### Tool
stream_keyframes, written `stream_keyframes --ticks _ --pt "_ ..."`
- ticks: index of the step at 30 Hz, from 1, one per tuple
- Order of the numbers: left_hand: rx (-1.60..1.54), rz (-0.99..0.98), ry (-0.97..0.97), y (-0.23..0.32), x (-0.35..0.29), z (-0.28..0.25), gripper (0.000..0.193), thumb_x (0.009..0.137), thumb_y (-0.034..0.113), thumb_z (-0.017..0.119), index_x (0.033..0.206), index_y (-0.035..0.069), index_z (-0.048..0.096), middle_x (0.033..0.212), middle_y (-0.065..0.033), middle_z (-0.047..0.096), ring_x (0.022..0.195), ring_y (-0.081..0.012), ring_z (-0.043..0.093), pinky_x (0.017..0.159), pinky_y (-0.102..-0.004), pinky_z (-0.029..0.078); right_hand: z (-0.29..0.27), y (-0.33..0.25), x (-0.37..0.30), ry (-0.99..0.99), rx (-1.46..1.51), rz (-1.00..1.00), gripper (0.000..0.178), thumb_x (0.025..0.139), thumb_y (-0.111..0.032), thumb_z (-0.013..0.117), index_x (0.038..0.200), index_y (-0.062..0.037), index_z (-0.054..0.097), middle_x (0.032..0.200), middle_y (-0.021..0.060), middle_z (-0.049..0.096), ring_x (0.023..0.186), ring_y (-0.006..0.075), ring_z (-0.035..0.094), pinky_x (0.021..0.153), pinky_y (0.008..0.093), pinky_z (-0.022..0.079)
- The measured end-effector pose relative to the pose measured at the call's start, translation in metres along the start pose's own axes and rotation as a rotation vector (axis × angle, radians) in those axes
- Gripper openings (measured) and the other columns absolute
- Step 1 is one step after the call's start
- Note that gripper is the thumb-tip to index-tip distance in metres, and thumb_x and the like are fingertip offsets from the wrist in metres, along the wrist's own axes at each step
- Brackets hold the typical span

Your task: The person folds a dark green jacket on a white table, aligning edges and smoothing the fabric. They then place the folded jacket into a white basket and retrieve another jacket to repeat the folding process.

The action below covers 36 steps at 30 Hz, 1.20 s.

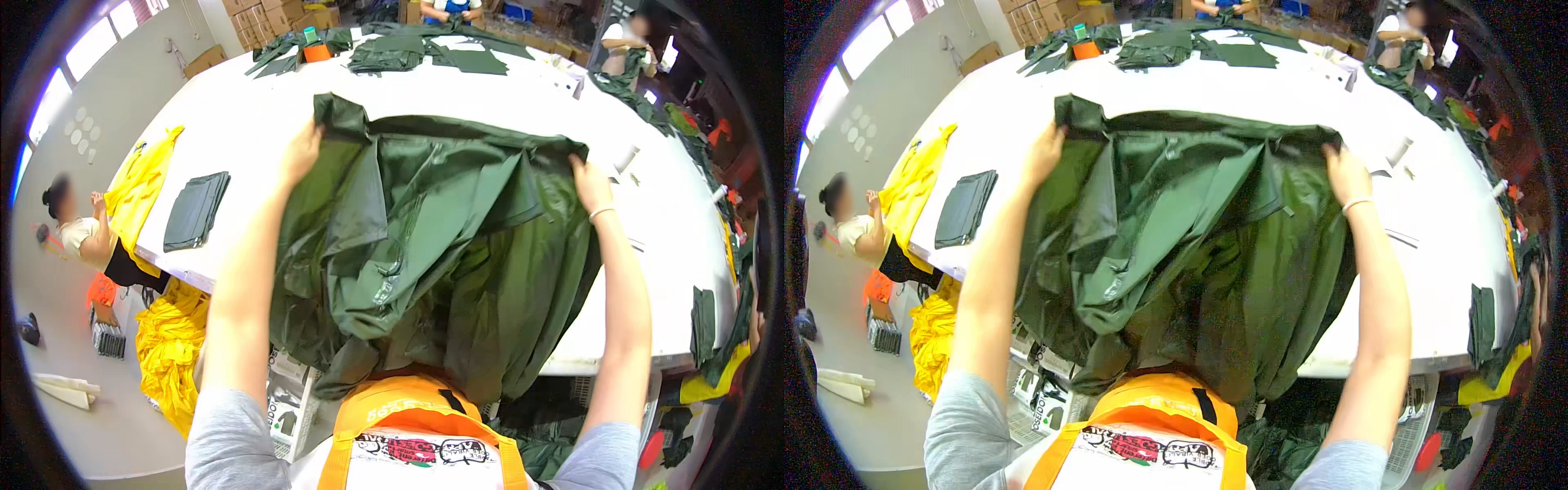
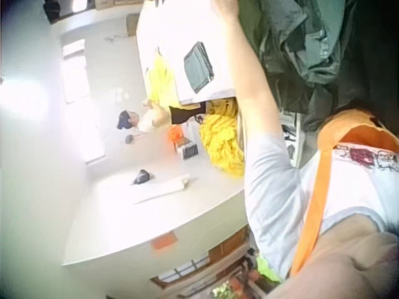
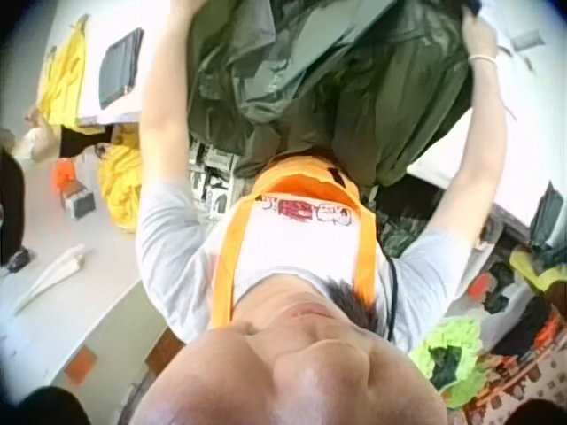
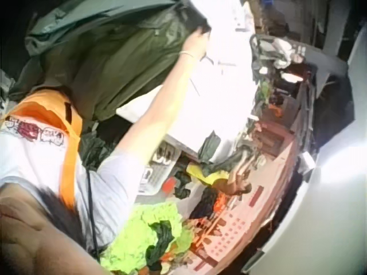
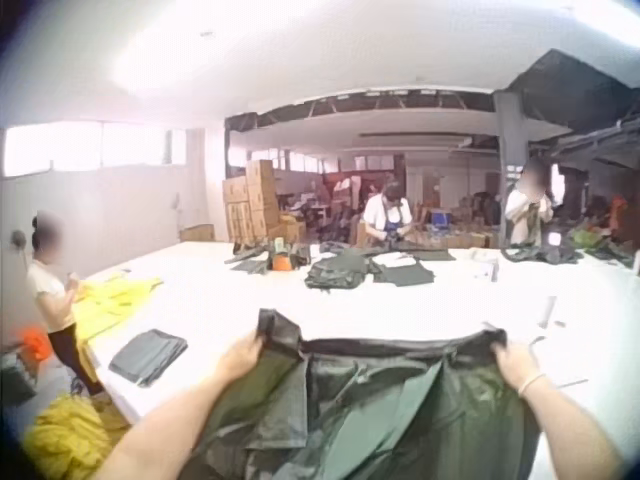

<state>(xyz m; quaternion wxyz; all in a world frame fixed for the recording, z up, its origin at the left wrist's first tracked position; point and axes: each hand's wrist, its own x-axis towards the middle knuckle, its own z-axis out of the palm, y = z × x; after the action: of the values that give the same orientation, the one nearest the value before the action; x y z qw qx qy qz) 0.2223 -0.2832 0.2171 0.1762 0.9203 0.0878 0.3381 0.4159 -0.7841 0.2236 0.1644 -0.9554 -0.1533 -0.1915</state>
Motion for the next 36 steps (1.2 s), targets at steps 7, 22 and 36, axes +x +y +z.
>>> stream_keyframes --ticks 7,22,36 --pt "0.201 -0.249 -0.458 -0.05 -0.005 0.174 0.026 0.094 0.022 0.044 0.113 0.006 0.051 0.104 -0.0197 0.059 0.099 -0.0401 0.055 0.083 -0.0484 0.044 0.207 0.043 0.027 -0.559 0.034 0.26 0.049 0.091 -0.046 0.047 0.09 -0.002 0.068 0.093 0.0221 0.066 0.09 0.0397 0.062 0.079 0.0456 0.049" --pt "0.28 -0.918 -0.367 -0.177 0.025 0.284 0.039 0.076 0.032 0.068 0.098 0.001 0.06 0.097 -0.0199 0.065 0.091 -0.0333 0.063 0.08 -0.0399 0.049 0.249 0.058 0.032 -0.374 0.225 0.245 0.05 0.085 -0.036 0.065 0.12 -0.0029 0.053 0.11 0.0162 0.057 0.098 0.0264 0.056 0.085 0.0344 0.045" --pt "-0.734 0.534 -0.532 0.113 0.06 0.281 0.026 0.072 0.006 0.068 0.098 0.009 0.067 0.091 -0.0079 0.064 0.088 -0.0275 0.059 0.081 -0.0394 0.047 0.168 -0.056 0.037 -0.795 0.647 0.014 0.028 0.083 -0.006 0.066 0.11 -0.0017 0.058 0.098 0.0115 0.064 0.091 0.0223 0.062 0.08 0.0299 0.048"
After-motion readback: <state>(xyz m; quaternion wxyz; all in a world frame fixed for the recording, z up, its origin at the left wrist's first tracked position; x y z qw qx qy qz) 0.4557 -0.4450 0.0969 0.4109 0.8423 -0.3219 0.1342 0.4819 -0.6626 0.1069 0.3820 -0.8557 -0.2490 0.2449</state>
